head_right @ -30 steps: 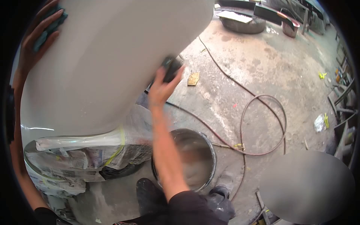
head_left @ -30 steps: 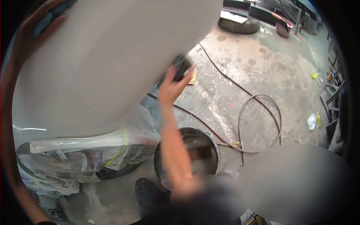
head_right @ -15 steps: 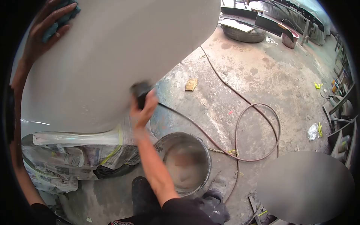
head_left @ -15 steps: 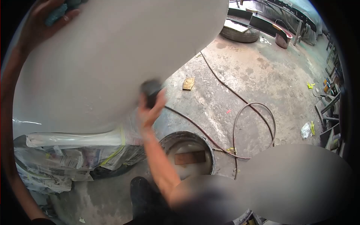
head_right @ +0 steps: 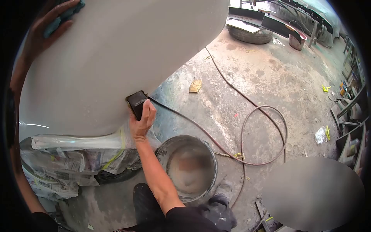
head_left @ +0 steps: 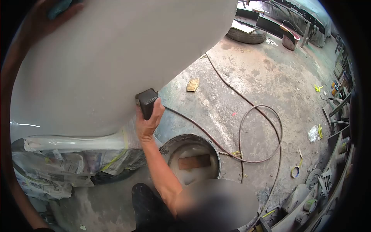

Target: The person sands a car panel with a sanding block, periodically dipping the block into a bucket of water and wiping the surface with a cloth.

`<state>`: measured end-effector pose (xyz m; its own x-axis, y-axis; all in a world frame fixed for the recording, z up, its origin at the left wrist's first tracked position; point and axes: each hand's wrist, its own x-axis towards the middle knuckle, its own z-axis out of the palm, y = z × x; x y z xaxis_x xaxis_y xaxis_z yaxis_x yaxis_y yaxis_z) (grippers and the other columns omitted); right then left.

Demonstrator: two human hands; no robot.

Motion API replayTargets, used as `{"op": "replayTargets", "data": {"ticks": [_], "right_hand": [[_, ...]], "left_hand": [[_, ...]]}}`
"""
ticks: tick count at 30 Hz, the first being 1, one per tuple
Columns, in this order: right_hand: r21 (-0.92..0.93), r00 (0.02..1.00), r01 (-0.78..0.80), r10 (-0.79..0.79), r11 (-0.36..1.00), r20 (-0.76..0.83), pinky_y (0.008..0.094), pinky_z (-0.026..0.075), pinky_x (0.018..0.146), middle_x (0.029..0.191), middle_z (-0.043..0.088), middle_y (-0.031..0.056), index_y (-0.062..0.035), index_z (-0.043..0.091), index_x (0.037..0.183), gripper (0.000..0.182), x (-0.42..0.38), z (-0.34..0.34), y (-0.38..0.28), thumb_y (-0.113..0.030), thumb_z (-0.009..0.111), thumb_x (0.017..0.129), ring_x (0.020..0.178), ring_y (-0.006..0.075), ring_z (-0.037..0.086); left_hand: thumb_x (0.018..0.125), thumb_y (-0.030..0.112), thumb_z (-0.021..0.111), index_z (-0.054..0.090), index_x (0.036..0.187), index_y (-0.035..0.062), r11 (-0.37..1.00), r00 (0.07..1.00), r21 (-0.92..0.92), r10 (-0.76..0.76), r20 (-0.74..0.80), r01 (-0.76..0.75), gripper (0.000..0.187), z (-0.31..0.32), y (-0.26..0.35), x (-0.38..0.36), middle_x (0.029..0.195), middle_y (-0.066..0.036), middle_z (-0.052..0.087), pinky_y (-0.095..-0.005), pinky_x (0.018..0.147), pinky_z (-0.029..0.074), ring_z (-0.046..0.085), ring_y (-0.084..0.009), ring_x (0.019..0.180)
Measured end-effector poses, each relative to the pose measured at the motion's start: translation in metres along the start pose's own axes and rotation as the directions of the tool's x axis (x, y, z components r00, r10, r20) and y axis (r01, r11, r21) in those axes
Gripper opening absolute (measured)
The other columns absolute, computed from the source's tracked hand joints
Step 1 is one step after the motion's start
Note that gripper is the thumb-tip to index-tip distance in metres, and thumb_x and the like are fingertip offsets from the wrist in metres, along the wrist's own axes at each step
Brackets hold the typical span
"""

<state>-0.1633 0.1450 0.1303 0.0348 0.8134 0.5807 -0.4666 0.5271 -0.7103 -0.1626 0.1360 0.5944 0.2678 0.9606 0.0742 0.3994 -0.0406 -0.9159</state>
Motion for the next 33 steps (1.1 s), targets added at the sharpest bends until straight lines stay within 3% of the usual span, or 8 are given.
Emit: {"op": "replayTargets", "data": {"ticks": [7, 9, 12, 15, 22, 26, 31, 33], "right_hand": [[0.241, 0.891, -0.431, 0.452, 0.870, -0.038, 0.0410, 0.045, 0.110, 0.146, 0.046, 0.0253, 0.0036, 0.029, 0.155, 0.078, 0.203, -0.022, 0.051, -0.036, 0.067, 0.100, 0.130, 0.0329, 0.052], [0.104, 0.954, -0.204, 0.221, 0.973, -0.202, 0.0435, 0.045, 0.109, 0.145, 0.048, 0.0248, 0.0017, 0.030, 0.155, 0.077, 0.147, 0.003, 0.043, -0.033, 0.069, 0.099, 0.128, 0.0338, 0.053], [-0.065, 0.991, 0.135, -0.136, 0.989, -0.005, 0.0501, 0.045, 0.104, 0.144, 0.052, 0.0249, -0.0017, 0.040, 0.151, 0.072, 0.004, 0.008, -0.009, -0.024, 0.076, 0.094, 0.122, 0.0403, 0.056], [-0.004, 0.996, 0.089, -0.089, 0.996, 0.013, 0.0499, 0.046, 0.104, 0.143, 0.053, 0.0250, -0.0011, 0.038, 0.152, 0.075, 0.011, 0.001, -0.001, -0.025, 0.078, 0.093, 0.123, 0.0402, 0.056], [0.281, 0.841, -0.493, 0.533, 0.823, -0.087, 0.0401, 0.045, 0.109, 0.147, 0.046, 0.0272, 0.0039, 0.031, 0.155, 0.074, 0.163, -0.014, 0.037, -0.036, 0.064, 0.102, 0.132, 0.0362, 0.051], [0.065, 0.989, -0.142, 0.145, 0.988, -0.031, 0.0477, 0.045, 0.108, 0.143, 0.050, 0.0248, 0.0016, 0.031, 0.156, 0.077, 0.015, 0.006, -0.005, -0.020, 0.074, 0.096, 0.132, 0.0385, 0.051], [0.221, 0.910, -0.328, 0.370, 0.918, -0.186, 0.0433, 0.045, 0.108, 0.144, 0.049, 0.0252, 0.0009, 0.030, 0.156, 0.078, 0.158, -0.002, 0.046, -0.025, 0.073, 0.096, 0.133, 0.0361, 0.052], [0.374, 0.885, -0.425, 0.465, 0.824, -0.018, 0.0415, 0.044, 0.111, 0.147, 0.047, 0.0261, 0.0014, 0.028, 0.156, 0.079, 0.211, -0.022, 0.065, -0.030, 0.071, 0.098, 0.137, 0.0362, 0.048]], "left_hand": [[0.078, 0.025, 0.083, 0.074, 0.111, 0.0127, 1.000, 0.997, 0.006, 0.026, -0.068, -0.026, 0.037, 0.006, 0.009, 0.006, 0.135, -0.016, 0.058, -0.0587, 0.113, 0.039, 0.050, -0.0367, 0.135], [0.078, 0.026, 0.083, 0.074, 0.111, 0.0128, 1.000, 0.996, -0.029, 0.004, -0.089, -0.007, 0.036, 0.007, 0.013, 0.008, 0.135, -0.016, 0.058, -0.0589, 0.113, 0.039, 0.050, -0.0365, 0.135], [0.079, 0.028, 0.083, 0.074, 0.111, 0.0131, 1.000, 1.000, -0.005, -0.020, -0.021, 0.020, 0.037, 0.005, 0.003, 0.001, 0.134, -0.016, 0.058, -0.0588, 0.112, 0.040, 0.050, -0.0366, 0.134], [0.079, 0.037, 0.085, 0.075, 0.114, 0.0174, 0.996, 0.992, -0.028, 0.084, -0.099, -0.087, 0.041, 0.011, -0.008, 0.006, 0.127, -0.010, 0.065, -0.0515, 0.108, 0.042, 0.056, -0.0308, 0.125], [0.077, 0.042, 0.087, 0.075, 0.114, 0.0198, 0.993, 0.983, -0.029, 0.112, -0.142, -0.118, 0.044, 0.011, -0.009, 0.008, 0.122, -0.007, 0.069, -0.0472, 0.109, 0.042, 0.059, -0.0274, 0.121], [0.080, 0.041, 0.085, 0.075, 0.112, 0.0204, 0.993, 0.979, -0.022, 0.113, -0.167, -0.118, 0.039, 0.014, -0.009, 0.009, 0.120, -0.006, 0.069, -0.0488, 0.104, 0.045, 0.060, -0.0270, 0.119], [0.082, 0.036, 0.083, 0.073, 0.117, 0.0204, 0.951, 0.992, -0.284, 0.104, -0.072, -0.120, 0.040, 0.022, -0.026, 0.006, 0.126, -0.005, 0.064, -0.0482, 0.107, 0.042, 0.056, -0.0264, 0.125], [0.088, 0.018, 0.076, 0.064, 0.133, 0.0186, 0.975, 0.996, -0.221, 0.013, 0.086, 0.006, 0.046, 0.013, -0.022, -0.009, 0.145, -0.006, 0.053, -0.0467, 0.115, 0.041, 0.047, -0.0292, 0.138]]}}
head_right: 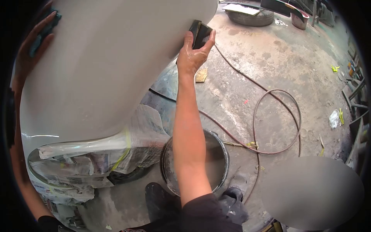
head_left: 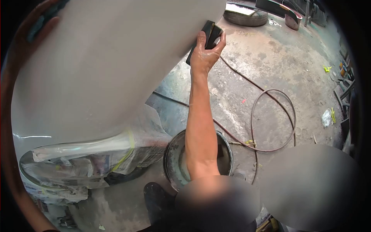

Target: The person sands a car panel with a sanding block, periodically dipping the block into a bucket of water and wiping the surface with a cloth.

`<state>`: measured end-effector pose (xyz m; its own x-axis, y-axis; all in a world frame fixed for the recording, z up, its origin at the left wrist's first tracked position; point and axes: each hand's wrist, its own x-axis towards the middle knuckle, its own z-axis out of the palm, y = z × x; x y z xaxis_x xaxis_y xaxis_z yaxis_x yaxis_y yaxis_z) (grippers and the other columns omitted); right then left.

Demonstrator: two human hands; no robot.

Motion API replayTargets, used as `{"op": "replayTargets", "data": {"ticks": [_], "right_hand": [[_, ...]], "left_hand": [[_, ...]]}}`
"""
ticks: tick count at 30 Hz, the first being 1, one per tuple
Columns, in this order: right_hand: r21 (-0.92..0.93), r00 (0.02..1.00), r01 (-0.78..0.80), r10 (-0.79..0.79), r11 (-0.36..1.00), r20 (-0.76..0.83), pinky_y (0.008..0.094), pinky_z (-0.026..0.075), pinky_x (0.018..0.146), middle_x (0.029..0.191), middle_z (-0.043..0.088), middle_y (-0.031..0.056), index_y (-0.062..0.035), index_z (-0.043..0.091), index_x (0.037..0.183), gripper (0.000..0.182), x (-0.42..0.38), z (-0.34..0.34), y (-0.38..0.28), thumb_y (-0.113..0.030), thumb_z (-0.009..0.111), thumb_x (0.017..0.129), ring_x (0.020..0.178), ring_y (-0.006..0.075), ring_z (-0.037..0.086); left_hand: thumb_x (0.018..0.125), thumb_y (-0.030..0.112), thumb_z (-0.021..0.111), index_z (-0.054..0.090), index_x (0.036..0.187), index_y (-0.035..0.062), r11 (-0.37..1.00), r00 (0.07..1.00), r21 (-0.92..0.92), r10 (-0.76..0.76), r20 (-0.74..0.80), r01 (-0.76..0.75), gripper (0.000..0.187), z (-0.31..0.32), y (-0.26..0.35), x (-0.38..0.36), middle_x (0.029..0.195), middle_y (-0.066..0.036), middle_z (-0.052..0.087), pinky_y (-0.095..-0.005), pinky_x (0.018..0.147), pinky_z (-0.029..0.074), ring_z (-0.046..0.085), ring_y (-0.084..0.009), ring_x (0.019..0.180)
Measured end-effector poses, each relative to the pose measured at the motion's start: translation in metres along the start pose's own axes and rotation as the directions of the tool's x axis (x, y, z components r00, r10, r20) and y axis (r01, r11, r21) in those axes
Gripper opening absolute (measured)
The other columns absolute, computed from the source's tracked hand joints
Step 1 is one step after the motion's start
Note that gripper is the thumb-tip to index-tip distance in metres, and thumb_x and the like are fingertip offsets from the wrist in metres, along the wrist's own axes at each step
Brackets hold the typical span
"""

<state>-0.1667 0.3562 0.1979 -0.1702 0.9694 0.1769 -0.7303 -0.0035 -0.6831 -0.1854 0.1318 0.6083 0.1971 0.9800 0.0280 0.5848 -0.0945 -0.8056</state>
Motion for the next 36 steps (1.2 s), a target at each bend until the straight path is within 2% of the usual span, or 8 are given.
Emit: {"op": "replayTargets", "data": {"ticks": [4, 8, 14, 19, 24, 26, 32, 36], "right_hand": [[-0.283, 0.945, 0.305, -0.326, 0.909, -0.030, 0.0480, 0.040, 0.111, 0.152, 0.042, 0.0282, -0.0001, 0.030, 0.157, 0.076, -0.116, 0.019, 0.027, -0.023, 0.071, 0.097, 0.133, 0.0399, 0.049], [-0.166, 0.988, 0.152, -0.146, 0.974, 0.043, 0.0492, 0.040, 0.111, 0.154, 0.039, 0.0274, -0.0006, 0.029, 0.157, 0.080, -0.201, 0.015, 0.036, -0.027, 0.074, 0.096, 0.136, 0.0411, 0.046], [0.227, 0.985, -0.149, 0.165, 0.962, -0.055, 0.0366, 0.039, 0.112, 0.148, 0.047, 0.0208, 0.0023, 0.025, 0.157, 0.086, -0.027, -0.001, 0.028, -0.041, 0.070, 0.098, 0.132, 0.0278, 0.048], [-0.113, 0.997, 0.042, -0.049, 0.993, -0.059, 0.0432, 0.036, 0.116, 0.153, 0.038, 0.0280, 0.0022, 0.023, 0.158, 0.083, -0.181, 0.016, 0.039, -0.033, 0.069, 0.099, 0.140, 0.0376, 0.042], [-0.085, 0.985, -0.031, 0.016, 0.996, -0.169, 0.0419, 0.029, 0.121, 0.157, 0.036, 0.0285, 0.0049, 0.025, 0.156, 0.083, -0.086, 0.012, 0.037, -0.037, 0.069, 0.099, 0.147, 0.0361, 0.035], [0.185, 0.988, -0.141, 0.149, 0.973, -0.031, 0.0386, 0.031, 0.119, 0.152, 0.043, 0.0247, 0.0069, 0.029, 0.153, 0.079, -0.022, -0.002, 0.038, -0.042, 0.065, 0.101, 0.142, 0.0306, 0.041], [0.148, 0.981, -0.154, 0.169, 0.977, -0.096, 0.0379, 0.044, 0.107, 0.145, 0.046, 0.0209, 0.0016, 0.024, 0.157, 0.081, -0.171, 0.015, 0.049, -0.036, 0.068, 0.100, 0.128, 0.0275, 0.053], [0.124, 0.954, -0.284, 0.293, 0.951, -0.062, 0.0382, 0.042, 0.109, 0.143, 0.047, 0.0226, 0.0021, 0.025, 0.156, 0.081, -0.118, 0.007, 0.035, -0.037, 0.067, 0.100, 0.132, 0.0278, 0.050]], "left_hand": [[0.092, 0.007, 0.071, 0.058, 0.143, 0.0164, 0.966, 0.997, 0.247, 0.065, 0.030, -0.071, 0.054, -0.008, 0.002, 0.000, 0.157, -0.007, 0.046, -0.0459, 0.120, 0.041, 0.041, -0.0306, 0.147], [0.092, 0.007, 0.071, 0.058, 0.143, 0.0167, 0.944, 0.991, 0.302, 0.136, 0.022, -0.136, 0.053, -0.010, -0.001, 0.004, 0.157, -0.007, 0.046, -0.0461, 0.120, 0.042, 0.042, -0.0302, 0.147], [0.092, 0.010, 0.072, 0.060, 0.142, 0.0173, 0.978, 0.998, 0.201, 0.039, 0.039, -0.046, 0.052, -0.007, -0.001, -0.004, 0.157, -0.007, 0.047, -0.0460, 0.120, 0.041, 0.042, -0.0292, 0.146], [0.092, 0.010, 0.073, 0.059, 0.142, 0.0162, 0.945, 0.990, 0.295, 0.143, 0.016, -0.141, 0.052, -0.012, 0.002, 0.007, 0.156, -0.007, 0.048, -0.0456, 0.120, 0.042, 0.042, -0.0293, 0.146], [0.091, 0.009, 0.073, 0.060, 0.142, 0.0163, 0.972, 0.997, 0.222, 0.070, 0.041, -0.077, 0.053, -0.012, 0.000, 0.005, 0.155, -0.008, 0.049, -0.0463, 0.120, 0.041, 0.042, -0.0297, 0.146], [0.090, 0.011, 0.075, 0.061, 0.141, 0.0177, 0.982, 0.998, 0.188, 0.012, 0.061, -0.024, 0.053, -0.009, 0.001, -0.002, 0.154, -0.007, 0.050, -0.0459, 0.120, 0.041, 0.043, -0.0290, 0.146], [0.089, 0.012, 0.076, 0.061, 0.140, 0.0211, 0.932, 0.990, 0.334, 0.123, 0.075, -0.141, 0.054, -0.017, -0.004, 0.005, 0.152, -0.005, 0.052, -0.0433, 0.117, 0.045, 0.048, -0.0273, 0.142], [0.090, 0.011, 0.076, 0.061, 0.141, 0.0219, 0.935, 0.989, 0.326, 0.108, 0.102, -0.135, 0.055, -0.016, -0.008, 0.003, 0.152, -0.005, 0.052, -0.0434, 0.116, 0.047, 0.049, -0.0275, 0.142]]}}
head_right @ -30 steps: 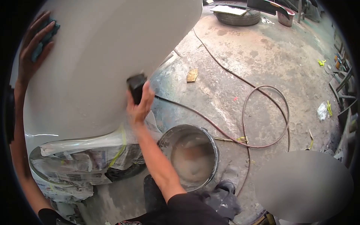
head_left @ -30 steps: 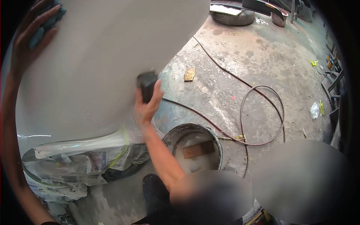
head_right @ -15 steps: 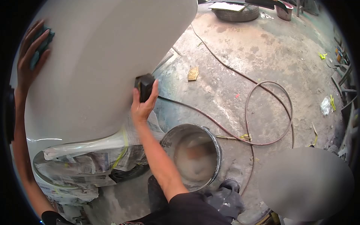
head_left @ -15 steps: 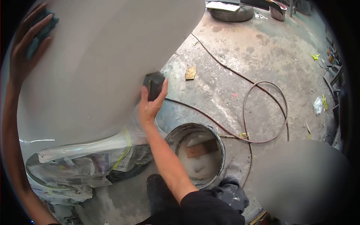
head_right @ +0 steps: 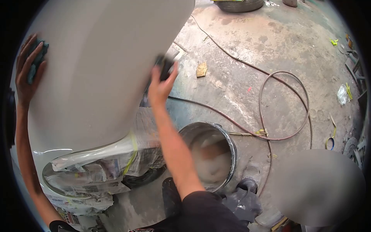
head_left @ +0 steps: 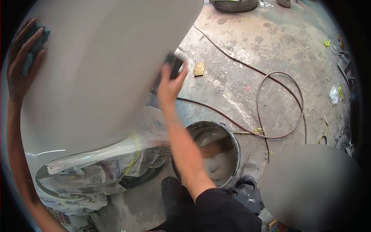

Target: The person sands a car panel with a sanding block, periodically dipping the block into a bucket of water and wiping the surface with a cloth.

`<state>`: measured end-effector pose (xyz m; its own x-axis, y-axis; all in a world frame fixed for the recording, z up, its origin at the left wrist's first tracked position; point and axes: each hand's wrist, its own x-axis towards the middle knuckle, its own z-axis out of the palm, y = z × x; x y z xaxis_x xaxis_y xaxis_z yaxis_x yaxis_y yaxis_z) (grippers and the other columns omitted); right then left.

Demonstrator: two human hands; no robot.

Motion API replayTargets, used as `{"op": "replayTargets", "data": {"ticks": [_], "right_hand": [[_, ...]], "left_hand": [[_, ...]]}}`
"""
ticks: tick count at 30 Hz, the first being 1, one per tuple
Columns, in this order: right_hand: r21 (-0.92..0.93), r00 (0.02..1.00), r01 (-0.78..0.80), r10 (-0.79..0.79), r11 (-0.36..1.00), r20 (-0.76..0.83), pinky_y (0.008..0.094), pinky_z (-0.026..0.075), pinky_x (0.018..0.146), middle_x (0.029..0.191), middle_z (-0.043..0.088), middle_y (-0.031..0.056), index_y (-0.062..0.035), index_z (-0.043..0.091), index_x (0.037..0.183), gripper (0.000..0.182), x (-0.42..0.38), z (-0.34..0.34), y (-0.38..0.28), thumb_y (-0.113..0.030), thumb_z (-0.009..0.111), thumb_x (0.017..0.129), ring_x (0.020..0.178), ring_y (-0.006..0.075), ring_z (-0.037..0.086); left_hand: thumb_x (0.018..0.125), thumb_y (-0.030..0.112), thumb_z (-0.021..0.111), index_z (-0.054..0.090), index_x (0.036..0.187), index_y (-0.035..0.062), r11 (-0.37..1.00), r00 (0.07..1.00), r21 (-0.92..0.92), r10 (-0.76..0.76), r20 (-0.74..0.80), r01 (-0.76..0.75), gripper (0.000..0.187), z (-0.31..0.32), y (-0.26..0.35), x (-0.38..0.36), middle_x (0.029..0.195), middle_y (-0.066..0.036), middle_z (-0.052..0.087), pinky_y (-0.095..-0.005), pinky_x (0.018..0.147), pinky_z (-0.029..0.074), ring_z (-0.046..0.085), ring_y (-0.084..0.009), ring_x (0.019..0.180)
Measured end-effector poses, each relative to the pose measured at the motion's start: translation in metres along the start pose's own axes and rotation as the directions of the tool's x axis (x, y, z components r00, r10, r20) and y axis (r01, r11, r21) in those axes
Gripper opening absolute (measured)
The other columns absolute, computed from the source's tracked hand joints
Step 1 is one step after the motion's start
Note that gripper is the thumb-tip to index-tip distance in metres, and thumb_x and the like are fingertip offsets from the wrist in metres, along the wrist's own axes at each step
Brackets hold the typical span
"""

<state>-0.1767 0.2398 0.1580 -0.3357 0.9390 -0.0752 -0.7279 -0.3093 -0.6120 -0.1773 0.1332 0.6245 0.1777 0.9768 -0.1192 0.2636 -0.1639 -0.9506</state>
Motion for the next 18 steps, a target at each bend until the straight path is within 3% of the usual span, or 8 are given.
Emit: {"op": "replayTargets", "data": {"ticks": [1, 3, 7, 9, 11, 15, 16, 18], "right_hand": [[-0.197, 0.962, 0.226, -0.250, 0.954, -0.105, 0.0381, 0.043, 0.109, 0.144, 0.047, 0.0230, 0.0009, 0.027, 0.156, 0.080, 0.042, 0.004, 0.002, -0.038, 0.068, 0.099, 0.129, 0.0283, 0.051], [0.130, 0.999, 0.043, -0.045, 0.991, 0.012, 0.0395, 0.042, 0.109, 0.149, 0.045, 0.0217, 0.0011, 0.029, 0.156, 0.080, 0.079, 0.002, -0.033, -0.038, 0.069, 0.099, 0.128, 0.0290, 0.052], [-0.095, 0.952, 0.292, -0.299, 0.952, -0.063, 0.0455, 0.043, 0.107, 0.143, 0.050, 0.0252, 0.0006, 0.030, 0.157, 0.079, 0.004, 0.006, 0.012, -0.031, 0.072, 0.097, 0.125, 0.0376, 0.054], [-0.301, 0.871, 0.480, -0.488, 0.824, 0.053, 0.0496, 0.046, 0.101, 0.140, 0.053, 0.0266, -0.0002, 0.034, 0.155, 0.079, -0.072, 0.001, 0.029, -0.030, 0.075, 0.095, 0.119, 0.0419, 0.057], [-0.306, 0.851, 0.518, -0.518, 0.798, 0.088, 0.0507, 0.048, 0.098, 0.137, 0.055, 0.0268, -0.0011, 0.035, 0.155, 0.080, -0.070, -0.004, 0.036, -0.030, 0.076, 0.094, 0.116, 0.0430, 0.057], [-0.272, 0.765, 0.620, -0.644, 0.736, 0.001, 0.0480, 0.050, 0.094, 0.128, 0.057, 0.0254, -0.0048, 0.036, 0.155, 0.076, 0.081, 0.007, -0.013, -0.029, 0.075, 0.095, 0.113, 0.0414, 0.058], [-0.170, 0.817, 0.571, -0.576, 0.803, 0.024, 0.0479, 0.050, 0.095, 0.129, 0.057, 0.0258, -0.0057, 0.036, 0.155, 0.074, 0.104, 0.006, -0.033, -0.028, 0.074, 0.095, 0.114, 0.0414, 0.058], [-0.239, 0.840, 0.529, -0.543, 0.814, 0.009, 0.0426, 0.050, 0.101, 0.134, 0.058, 0.0239, -0.0023, 0.037, 0.153, 0.072, 0.089, 0.005, -0.039, -0.029, 0.074, 0.096, 0.119, 0.0360, 0.059]], "left_hand": [[0.090, 0.012, 0.076, 0.061, 0.141, 0.0221, 1.000, 1.000, -0.005, -0.015, 0.006, 0.015, 0.054, 0.000, -0.001, -0.001, 0.152, -0.005, 0.053, -0.0435, 0.116, 0.047, 0.049, -0.0275, 0.142], [0.090, 0.012, 0.076, 0.061, 0.141, 0.0223, 0.998, 0.999, -0.024, -0.050, 0.020, 0.050, 0.054, 0.002, -0.001, -0.005, 0.152, -0.004, 0.053, -0.0438, 0.116, 0.047, 0.049, -0.0274, 0.142], [0.089, 0.013, 0.077, 0.062, 0.140, 0.0224, 1.000, 0.999, -0.011, -0.011, -0.030, 0.011, 0.053, 0.001, 0.001, 0.000, 0.151, -0.004, 0.054, -0.0435, 0.116, 0.047, 0.049, -0.0267, 0.141], [0.089, 0.014, 0.077, 0.063, 0.139, 0.0221, 1.000, 0.999, -0.004, -0.005, -0.054, 0.005, 0.053, -0.001, 0.007, 0.002, 0.150, -0.004, 0.054, -0.0431, 0.116, 0.047, 0.050, -0.0267, 0.141], [0.089, 0.014, 0.078, 0.063, 0.139, 0.0217, 1.000, 0.998, -0.011, 0.008, -0.060, -0.008, 0.053, -0.002, 0.007, 0.004, 0.150, -0.005, 0.055, -0.0430, 0.116, 0.046, 0.050, -0.0268, 0.140], [0.090, 0.012, 0.076, 0.064, 0.137, 0.0198, 1.000, 0.999, -0.027, 0.010, -0.053, -0.011, 0.050, 0.002, 0.002, 0.003, 0.150, -0.005, 0.054, -0.0437, 0.120, 0.042, 0.048, -0.0267, 0.142], [0.089, 0.013, 0.077, 0.064, 0.137, 0.0199, 1.000, 0.999, -0.028, 0.007, -0.048, -0.008, 0.050, 0.001, 0.003, 0.002, 0.150, -0.005, 0.055, -0.0437, 0.120, 0.041, 0.048, -0.0267, 0.143], [0.088, 0.014, 0.078, 0.064, 0.137, 0.0210, 1.000, 0.999, -0.025, 0.006, -0.049, -0.007, 0.051, 0.000, 0.004, 0.001, 0.150, -0.004, 0.055, -0.0436, 0.120, 0.042, 0.048, -0.0265, 0.142]]}}
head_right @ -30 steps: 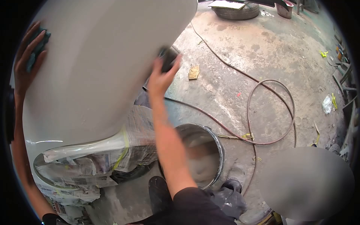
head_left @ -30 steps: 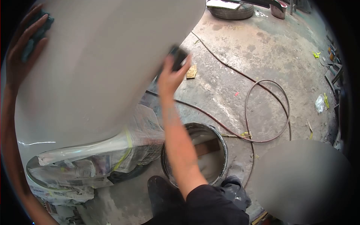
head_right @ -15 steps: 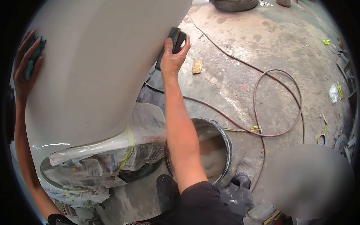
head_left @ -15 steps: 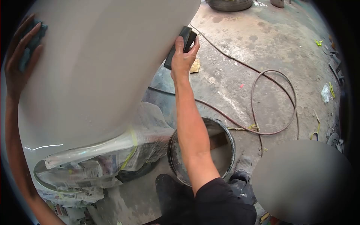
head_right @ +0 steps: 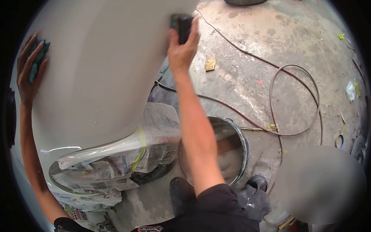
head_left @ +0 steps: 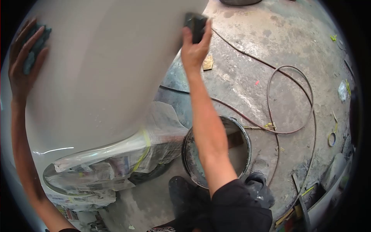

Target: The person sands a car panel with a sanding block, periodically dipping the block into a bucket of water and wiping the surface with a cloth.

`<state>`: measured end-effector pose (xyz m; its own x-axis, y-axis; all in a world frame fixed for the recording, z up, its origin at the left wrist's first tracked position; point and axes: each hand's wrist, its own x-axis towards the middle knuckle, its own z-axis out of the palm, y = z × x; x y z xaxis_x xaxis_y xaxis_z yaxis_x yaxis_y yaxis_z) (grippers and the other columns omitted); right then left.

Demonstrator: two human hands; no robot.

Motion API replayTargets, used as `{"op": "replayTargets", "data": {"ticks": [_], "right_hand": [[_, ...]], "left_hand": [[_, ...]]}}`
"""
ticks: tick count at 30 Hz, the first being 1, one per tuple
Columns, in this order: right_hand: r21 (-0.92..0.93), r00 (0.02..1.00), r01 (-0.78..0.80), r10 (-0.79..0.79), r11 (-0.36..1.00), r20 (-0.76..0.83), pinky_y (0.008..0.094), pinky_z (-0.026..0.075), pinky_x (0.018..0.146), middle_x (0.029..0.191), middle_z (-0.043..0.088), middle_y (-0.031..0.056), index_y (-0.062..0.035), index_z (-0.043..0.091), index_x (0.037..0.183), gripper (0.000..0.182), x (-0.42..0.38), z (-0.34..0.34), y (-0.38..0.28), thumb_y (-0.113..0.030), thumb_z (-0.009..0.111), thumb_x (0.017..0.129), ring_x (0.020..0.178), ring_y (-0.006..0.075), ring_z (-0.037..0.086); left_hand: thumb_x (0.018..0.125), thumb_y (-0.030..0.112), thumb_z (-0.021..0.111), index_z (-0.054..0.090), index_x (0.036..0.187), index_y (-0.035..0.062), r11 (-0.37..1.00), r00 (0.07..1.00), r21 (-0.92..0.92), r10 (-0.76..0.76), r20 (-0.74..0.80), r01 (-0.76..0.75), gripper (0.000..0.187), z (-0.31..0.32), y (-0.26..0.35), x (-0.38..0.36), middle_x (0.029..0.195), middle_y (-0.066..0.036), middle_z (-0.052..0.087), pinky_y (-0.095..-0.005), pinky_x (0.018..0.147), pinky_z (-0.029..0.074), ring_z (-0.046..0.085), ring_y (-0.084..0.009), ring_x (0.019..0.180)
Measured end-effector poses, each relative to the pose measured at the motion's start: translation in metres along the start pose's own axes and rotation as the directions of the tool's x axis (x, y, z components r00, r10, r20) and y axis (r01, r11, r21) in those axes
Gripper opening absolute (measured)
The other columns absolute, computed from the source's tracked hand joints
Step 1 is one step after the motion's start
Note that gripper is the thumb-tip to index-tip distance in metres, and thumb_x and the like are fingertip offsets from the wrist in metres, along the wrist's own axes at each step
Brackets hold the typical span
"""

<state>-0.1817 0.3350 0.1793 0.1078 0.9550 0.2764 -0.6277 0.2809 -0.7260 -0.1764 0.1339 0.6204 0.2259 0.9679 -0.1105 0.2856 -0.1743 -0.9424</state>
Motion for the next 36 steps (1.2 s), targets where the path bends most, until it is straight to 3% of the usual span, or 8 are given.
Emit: {"op": "replayTargets", "data": {"ticks": [4, 12, 20, 26, 28, 31, 32, 36], "right_hand": [[-0.171, 0.939, 0.335, -0.315, 0.927, 0.135, 0.0456, 0.051, 0.094, 0.124, 0.064, 0.0184, -0.0042, 0.044, 0.151, 0.077, -0.145, -0.011, -0.024, -0.023, 0.081, 0.086, 0.108, 0.0350, 0.062], [0.047, 0.983, 0.177, -0.179, 0.983, 0.044, 0.0462, 0.053, 0.076, 0.107, 0.058, 0.0178, -0.0127, 0.041, 0.154, 0.075, 0.022, 0.004, -0.005, -0.025, 0.078, 0.090, 0.091, 0.0359, 0.061], [-0.092, 0.922, 0.342, -0.316, 0.935, 0.222, 0.0510, 0.049, 0.090, 0.126, 0.062, 0.0147, -0.0134, 0.045, 0.151, 0.084, -0.161, -0.023, -0.031, -0.017, 0.083, 0.076, 0.106, 0.0357, 0.061], [-0.099, 0.989, 0.140, -0.134, 0.985, 0.063, 0.0439, 0.052, 0.083, 0.113, 0.060, 0.0201, -0.0068, 0.039, 0.154, 0.074, 0.027, 0.000, -0.021, -0.027, 0.075, 0.094, 0.101, 0.0376, 0.060], [-0.114, 0.996, 0.082, -0.076, 0.990, 0.056, 0.0465, 0.051, 0.087, 0.121, 0.059, 0.0210, -0.0090, 0.038, 0.154, 0.074, -0.018, 0.005, -0.030, -0.028, 0.075, 0.093, 0.107, 0.0385, 0.060], [-0.209, 0.911, 0.398, -0.356, 0.893, 0.210, 0.0480, 0.051, 0.085, 0.128, 0.061, 0.0111, -0.0252, 0.053, 0.145, 0.059, -0.188, -0.008, -0.038, -0.014, 0.073, 0.091, 0.108, 0.0336, 0.062], [-0.105, 0.880, 0.397, -0.346, 0.912, 0.327, 0.0543, 0.049, 0.092, 0.131, 0.061, 0.0185, -0.0157, 0.055, 0.141, 0.059, -0.230, -0.025, -0.052, -0.019, 0.074, 0.085, 0.110, 0.0399, 0.063], [-0.215, 0.881, 0.454, -0.401, 0.865, 0.250, 0.0494, 0.052, 0.082, 0.116, 0.062, 0.0147, -0.0211, 0.056, 0.142, 0.055, -0.160, -0.014, -0.037, -0.014, 0.072, 0.089, 0.105, 0.0331, 0.063]], "left_hand": [[0.087, 0.017, 0.080, 0.065, 0.136, 0.0234, 0.999, 0.998, -0.009, -0.037, -0.045, 0.036, 0.052, 0.000, 0.008, 0.005, 0.149, -0.003, 0.056, -0.0438, 0.120, 0.040, 0.048, -0.0257, 0.142], [0.088, 0.018, 0.080, 0.066, 0.135, 0.0241, 0.999, 0.999, -0.010, -0.036, -0.023, 0.036, 0.050, 0.001, 0.003, 0.002, 0.150, -0.003, 0.056, -0.0446, 0.121, 0.039, 0.047, -0.0258, 0.143], [0.088, 0.015, 0.080, 0.065, 0.137, 0.0225, 0.999, 0.998, -0.013, -0.037, -0.057, 0.036, 0.052, -0.001, 0.011, 0.007, 0.150, -0.004, 0.055, -0.0444, 0.121, 0.039, 0.047, -0.0262, 0.143], [0.088, 0.014, 0.080, 0.066, 0.136, 0.0208, 1.000, 0.999, 0.000, -0.014, -0.052, 0.014, 0.051, 0.002, 0.006, 0.003, 0.149, -0.004, 0.056, -0.0428, 0.118, 0.043, 0.049, -0.0260, 0.142], [0.088, 0.015, 0.079, 0.066, 0.136, 0.0204, 1.000, 0.997, -0.024, -0.018, -0.081, 0.016, 0.050, 0.001, 0.010, 0.007, 0.149, -0.004, 0.056, -0.0423, 0.118, 0.044, 0.050, -0.0260, 0.141], [0.088, 0.016, 0.079, 0.066, 0.136, 0.0205, 0.996, 0.990, -0.078, -0.051, -0.132, 0.041, 0.050, -0.002, 0.021, 0.015, 0.149, -0.004, 0.056, -0.0445, 0.120, 0.040, 0.048, -0.0269, 0.142], [0.088, 0.016, 0.079, 0.066, 0.136, 0.0206, 0.994, 0.987, -0.100, -0.063, -0.149, 0.049, 0.050, -0.001, 0.023, 0.015, 0.150, -0.005, 0.056, -0.0458, 0.121, 0.039, 0.047, -0.0273, 0.143], [0.087, 0.017, 0.080, 0.067, 0.135, 0.0215, 0.996, 0.986, -0.086, -0.048, -0.163, 0.034, 0.049, 0.001, 0.019, 0.013, 0.148, -0.004, 0.057, -0.0450, 0.119, 0.041, 0.048, -0.0265, 0.142]]}}
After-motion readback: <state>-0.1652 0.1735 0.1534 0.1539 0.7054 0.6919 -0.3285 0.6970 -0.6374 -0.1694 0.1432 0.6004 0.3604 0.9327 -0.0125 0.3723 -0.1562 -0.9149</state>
